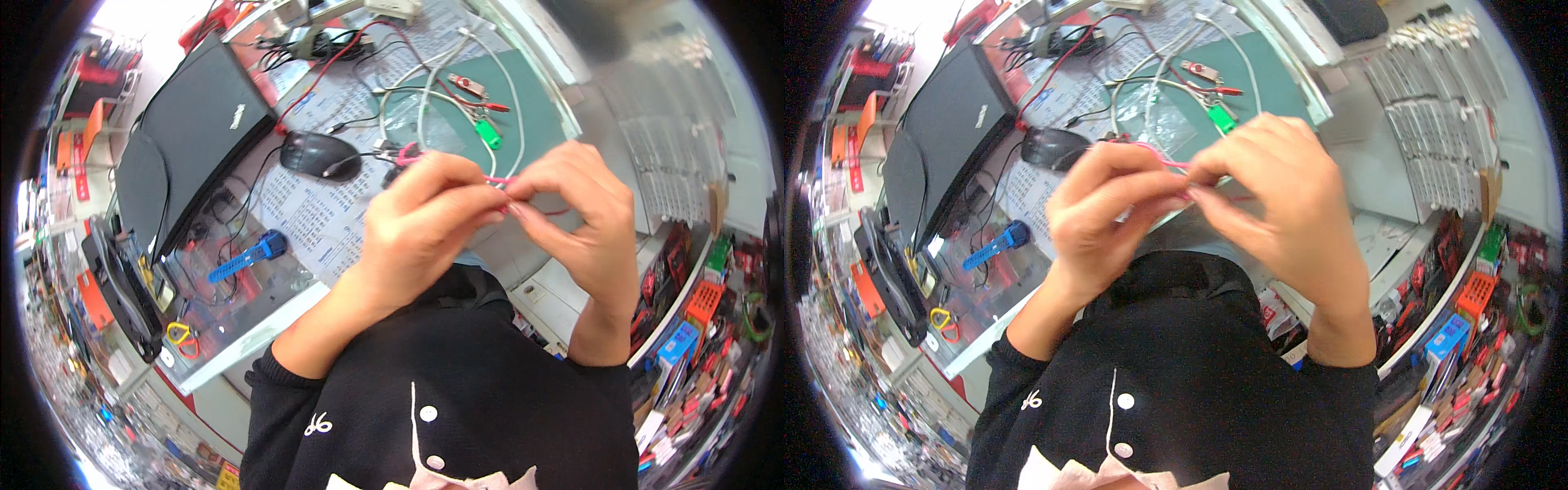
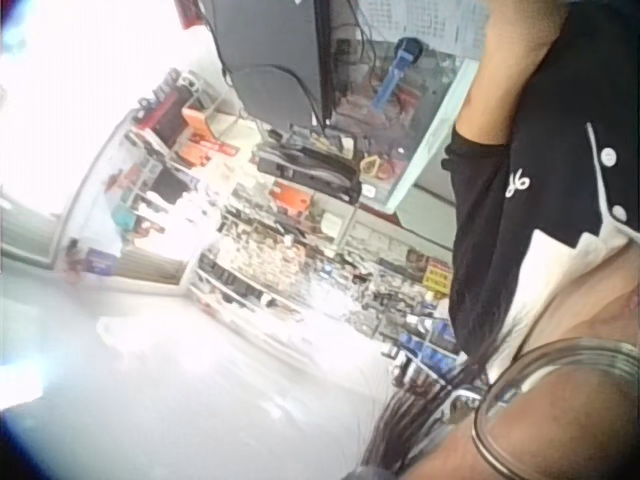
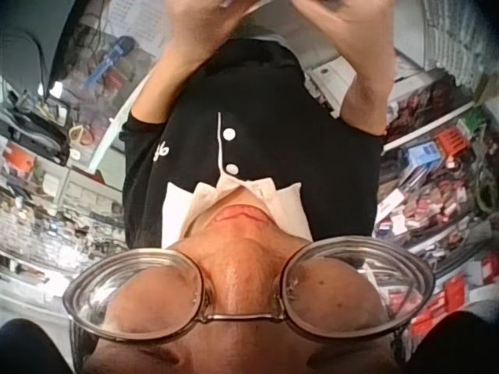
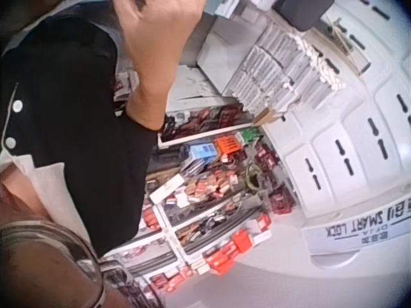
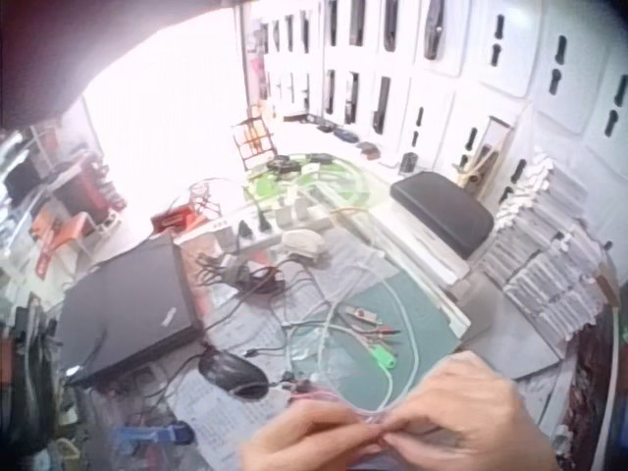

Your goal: The person handles a blue wristband device, connects and disconnects USB cables, and ties a pink cord around a black USB connector. They move items on the counter and plug a white adapter into a power strip while working at a cluttered electronics repair counter.

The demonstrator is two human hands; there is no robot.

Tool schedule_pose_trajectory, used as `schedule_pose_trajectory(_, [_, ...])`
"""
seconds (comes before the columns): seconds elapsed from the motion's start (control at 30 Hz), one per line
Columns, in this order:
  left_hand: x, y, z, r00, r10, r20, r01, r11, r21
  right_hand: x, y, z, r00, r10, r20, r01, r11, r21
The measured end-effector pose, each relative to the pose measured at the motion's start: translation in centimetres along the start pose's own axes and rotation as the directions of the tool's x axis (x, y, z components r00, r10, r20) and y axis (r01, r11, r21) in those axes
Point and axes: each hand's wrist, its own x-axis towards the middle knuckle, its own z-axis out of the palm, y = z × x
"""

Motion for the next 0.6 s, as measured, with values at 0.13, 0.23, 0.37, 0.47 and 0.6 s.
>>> schedule_pose_trajectory(0.13, [-1.9,-0.3,0.4,0.999,-0.016,0.048,0.018,0.998,-0.055,-1.0,0.0,0.6,0.963,0.219,0.157,-0.246,0.952,0.183])
schedule_pose_trajectory(0.23, [-3.1,-0.7,0.8,0.998,-0.019,0.058,0.022,0.998,-0.06,-1.9,0.6,1.8,0.939,0.275,0.207,-0.33,0.891,0.311])
schedule_pose_trajectory(0.37, [-3.7,-1.0,0.9,0.988,-0.145,0.049,0.149,0.984,-0.098,-2.8,1.4,3.2,0.873,0.377,0.308,-0.481,0.77,0.42])
schedule_pose_trajectory(0.47, [-3.6,-0.9,0.5,0.971,-0.239,0.026,0.241,0.967,-0.087,-2.8,1.7,3.6,0.85,0.393,0.352,-0.525,0.695,0.491])
schedule_pose_trajectory(0.6, [-3.2,-0.8,-0.1,0.943,-0.324,0.076,0.331,0.936,-0.121,-2.2,1.5,3.6,0.839,0.386,0.384,-0.544,0.6,0.586])
